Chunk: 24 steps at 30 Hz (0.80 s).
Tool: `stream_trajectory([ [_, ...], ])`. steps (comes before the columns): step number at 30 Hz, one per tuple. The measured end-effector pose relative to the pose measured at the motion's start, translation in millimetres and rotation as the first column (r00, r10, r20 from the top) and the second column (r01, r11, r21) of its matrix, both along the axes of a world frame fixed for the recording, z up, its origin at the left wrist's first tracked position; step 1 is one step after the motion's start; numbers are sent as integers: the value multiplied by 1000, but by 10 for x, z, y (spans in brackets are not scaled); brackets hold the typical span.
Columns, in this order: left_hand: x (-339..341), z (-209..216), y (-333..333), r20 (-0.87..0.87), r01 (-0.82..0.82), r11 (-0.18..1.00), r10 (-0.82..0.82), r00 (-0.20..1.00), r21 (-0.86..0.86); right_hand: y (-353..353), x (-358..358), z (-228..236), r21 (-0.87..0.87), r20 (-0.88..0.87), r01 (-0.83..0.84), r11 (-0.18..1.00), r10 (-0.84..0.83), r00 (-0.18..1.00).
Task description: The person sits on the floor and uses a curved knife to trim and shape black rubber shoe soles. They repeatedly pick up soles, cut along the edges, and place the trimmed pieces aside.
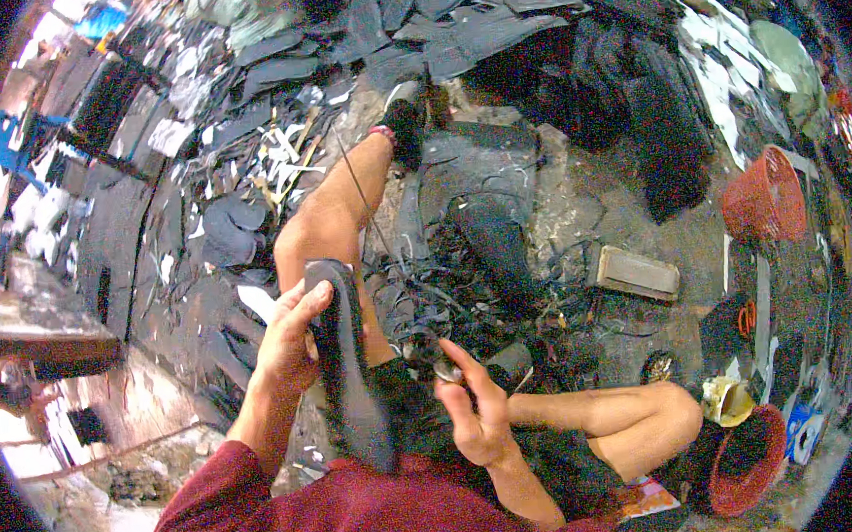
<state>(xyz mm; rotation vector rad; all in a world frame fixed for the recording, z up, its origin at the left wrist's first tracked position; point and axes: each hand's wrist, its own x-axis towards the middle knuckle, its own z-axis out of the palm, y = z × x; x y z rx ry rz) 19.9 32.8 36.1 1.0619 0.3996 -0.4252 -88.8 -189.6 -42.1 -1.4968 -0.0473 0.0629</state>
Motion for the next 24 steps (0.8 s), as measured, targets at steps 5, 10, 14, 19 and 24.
stream_trajectory([
  [5, -85, -45, 261, -88, 146, 979, -160, 983, -141, -173, -150, -105, -519, 218, 92, 850, 27, 976],
  [10, -72, -165, 270, -152, 125, 972, -156, 976, -199, -183, -436, -225, -542, 64, 8, 840, 32, 997],
  [14, -42, -155, 196, -120, 160, 973, -181, 976, -164, -180, -29, -102, -608, 123, 32, 794, 54, 991],
  [19, -24, -162, 247, -151, 288, 956, -292, 945, -45, -340, 665, 350, -680, 88, -164, 714, 302, 949],
  [24, 6, -149, 196, -135, 376, 924, -364, 921, 72, -335, 1225, 697, -679, -19, -367, 636, 485, 874],
])
